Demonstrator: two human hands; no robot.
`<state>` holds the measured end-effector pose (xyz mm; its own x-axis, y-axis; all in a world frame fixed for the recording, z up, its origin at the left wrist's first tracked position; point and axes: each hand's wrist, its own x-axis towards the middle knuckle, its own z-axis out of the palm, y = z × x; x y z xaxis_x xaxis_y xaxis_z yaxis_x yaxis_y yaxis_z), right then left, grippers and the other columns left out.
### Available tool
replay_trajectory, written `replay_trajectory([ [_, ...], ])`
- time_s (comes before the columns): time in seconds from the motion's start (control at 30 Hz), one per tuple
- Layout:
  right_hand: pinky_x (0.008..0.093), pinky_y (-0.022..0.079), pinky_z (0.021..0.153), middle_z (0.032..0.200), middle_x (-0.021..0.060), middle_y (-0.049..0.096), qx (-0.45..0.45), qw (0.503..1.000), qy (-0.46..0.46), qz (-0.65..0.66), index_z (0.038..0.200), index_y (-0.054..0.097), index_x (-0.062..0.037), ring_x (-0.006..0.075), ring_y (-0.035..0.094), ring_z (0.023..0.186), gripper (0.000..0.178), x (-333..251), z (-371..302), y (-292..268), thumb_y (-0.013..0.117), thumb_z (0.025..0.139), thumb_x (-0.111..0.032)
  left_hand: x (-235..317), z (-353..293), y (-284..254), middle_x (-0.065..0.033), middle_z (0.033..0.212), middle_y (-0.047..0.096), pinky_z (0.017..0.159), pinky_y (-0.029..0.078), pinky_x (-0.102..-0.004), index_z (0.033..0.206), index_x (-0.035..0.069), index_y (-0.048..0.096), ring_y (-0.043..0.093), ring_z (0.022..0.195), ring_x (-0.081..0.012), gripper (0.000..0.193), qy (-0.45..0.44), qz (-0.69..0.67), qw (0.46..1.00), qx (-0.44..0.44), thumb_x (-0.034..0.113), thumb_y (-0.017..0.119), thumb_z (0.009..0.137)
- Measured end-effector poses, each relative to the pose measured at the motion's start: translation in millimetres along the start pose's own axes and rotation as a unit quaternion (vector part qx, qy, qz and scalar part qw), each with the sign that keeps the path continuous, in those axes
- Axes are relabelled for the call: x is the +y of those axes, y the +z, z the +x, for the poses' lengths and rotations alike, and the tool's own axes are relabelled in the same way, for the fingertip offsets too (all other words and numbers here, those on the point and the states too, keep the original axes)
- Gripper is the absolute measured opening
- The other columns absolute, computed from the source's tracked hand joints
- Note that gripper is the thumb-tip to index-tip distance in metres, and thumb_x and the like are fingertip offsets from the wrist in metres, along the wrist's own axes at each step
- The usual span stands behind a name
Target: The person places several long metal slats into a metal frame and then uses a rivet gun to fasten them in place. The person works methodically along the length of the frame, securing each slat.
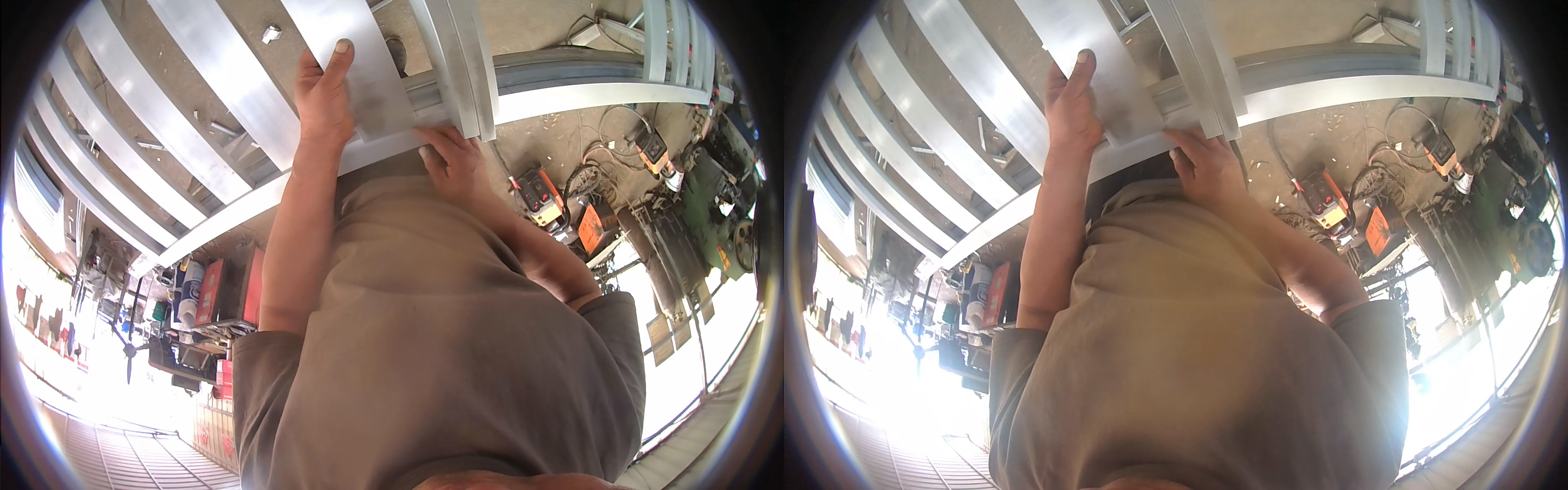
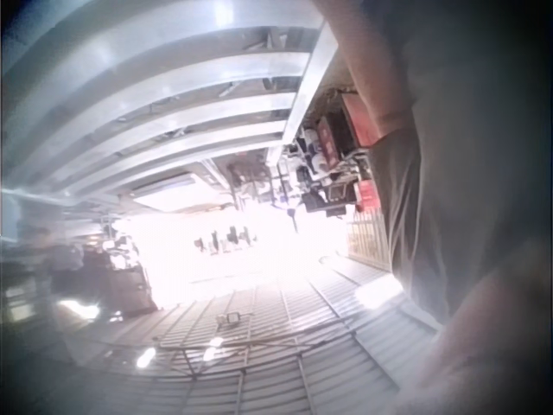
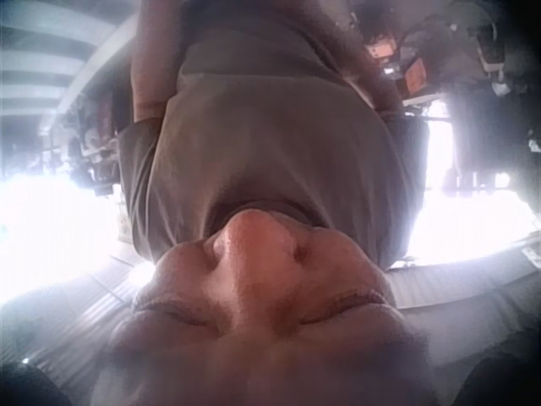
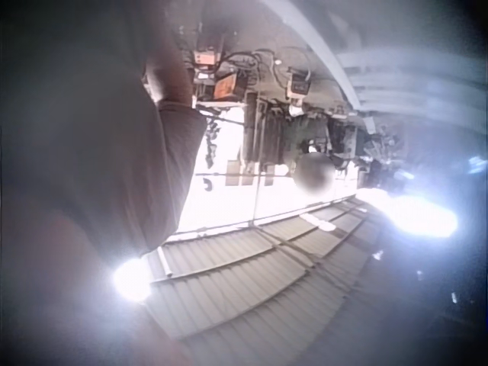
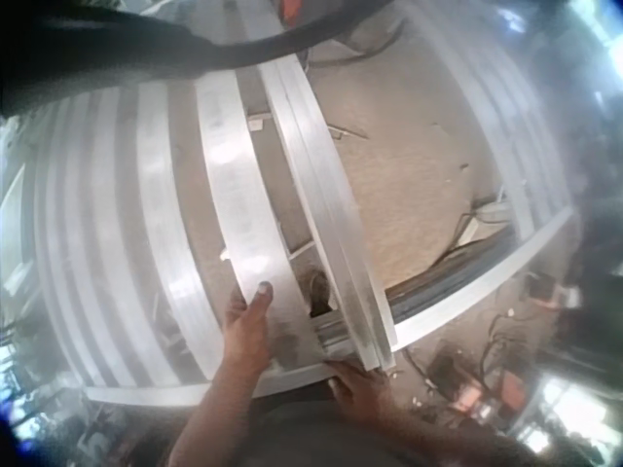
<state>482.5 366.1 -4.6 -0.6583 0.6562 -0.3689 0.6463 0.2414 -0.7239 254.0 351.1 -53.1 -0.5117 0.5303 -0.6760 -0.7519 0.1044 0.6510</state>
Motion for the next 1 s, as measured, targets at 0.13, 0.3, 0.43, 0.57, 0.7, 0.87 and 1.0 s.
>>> replay_trajectory([
  [0.13, 0.0403, 0.048, 0.093, 0.116, 0.0062, 0.069, -0.010, 1.000, 0.005, -0.006, 0.126, 0.070, -0.0125, 0.0279, 0.065, 0.107, 0.032, -2, 1, -1, 0.066, 0.094, -0.012, -1, -1, 0, -0.0042, 0.116, 0.071, 0.095, 0.050, -0.0318, 0.124, 0.005, 0.063, 0.063, 0.106, -0.0143, 0.032, -0.004, -0.013, 1.000, 0.015, 0.013, 0.076, 0.096],
  [0.3, 0.0392, 0.050, 0.090, 0.117, 0.0062, 0.069, -0.007, 1.000, 0.005, -0.008, 0.125, 0.071, -0.0125, 0.0274, 0.067, 0.104, 0.031, 0, 2, 0, 0.067, 0.094, -0.011, -3, 2, -1, -0.0037, 0.115, 0.071, 0.094, 0.050, -0.0318, 0.123, 0.005, 0.063, 0.064, 0.105, -0.0145, 0.032, 0.012, -0.027, 0.999, -0.012, 0.015, 0.077, 0.096],
  [0.43, 0.0385, 0.051, 0.089, 0.116, 0.0064, 0.070, -0.004, 1.000, -0.009, -0.017, 0.123, 0.071, -0.0121, 0.0276, 0.068, 0.102, 0.029, 1, 2, 1, 0.068, 0.095, -0.011, -4, 3, -1, -0.0068, 0.117, 0.068, 0.093, 0.052, -0.0360, 0.127, 0.001, 0.059, 0.064, 0.109, -0.0184, 0.036, 0.029, -0.013, 0.999, -0.018, 0.014, 0.073, 0.097],
  [0.57, 0.0428, 0.051, 0.088, 0.111, 0.0086, 0.071, 0.013, 1.000, -0.001, 0.022, 0.117, 0.072, -0.0113, 0.0324, 0.067, 0.101, 0.025, -2, 4, 5, 0.070, 0.092, -0.011, -5, 4, -3, -0.0075, 0.118, 0.068, 0.093, 0.052, -0.0355, 0.127, 0.001, 0.059, 0.064, 0.108, -0.0185, 0.036, 0.015, -0.012, 1.000, -0.024, 0.014, 0.073, 0.097],
  [0.7, 0.0405, 0.052, 0.081, 0.104, 0.0109, 0.073, 0.017, 0.996, 0.062, 0.056, 0.110, 0.072, -0.0089, 0.0309, 0.069, 0.092, 0.017, -7, 7, 12, 0.071, 0.095, -0.015, -5, 5, -5, -0.0079, 0.118, 0.068, 0.092, 0.052, -0.0354, 0.127, 0.001, 0.059, 0.064, 0.108, -0.0189, 0.036, 0.017, -0.023, 0.999, -0.041, 0.015, 0.073, 0.097],
  [0.87, 0.0395, 0.053, 0.075, 0.102, 0.0124, 0.073, 0.032, 0.995, 0.092, 0.034, 0.106, 0.073, -0.0077, 0.0303, 0.070, 0.088, 0.016, -11, 13, 18, 0.071, 0.097, -0.021, -1, 3, -5, -0.0086, 0.119, 0.067, 0.094, 0.052, -0.0365, 0.131, 0.001, 0.056, 0.064, 0.109, -0.0199, 0.040, 0.002, -0.024, 0.999, -0.040, 0.016, 0.073, 0.097],
  [1.0, 0.0399, 0.053, 0.075, 0.100, 0.0126, 0.072, 0.046, 0.991, 0.108, 0.063, 0.106, 0.074, -0.0069, 0.0304, 0.069, 0.088, 0.020, -13, 14, 18, 0.070, 0.098, -0.025, 0, 0, -1, -0.0061, 0.114, 0.069, 0.091, 0.051, -0.0326, 0.125, 0.001, 0.059, 0.064, 0.103, -0.0154, 0.033, -0.003, -0.042, 0.999, -0.033, 0.015, 0.073, 0.098],
])
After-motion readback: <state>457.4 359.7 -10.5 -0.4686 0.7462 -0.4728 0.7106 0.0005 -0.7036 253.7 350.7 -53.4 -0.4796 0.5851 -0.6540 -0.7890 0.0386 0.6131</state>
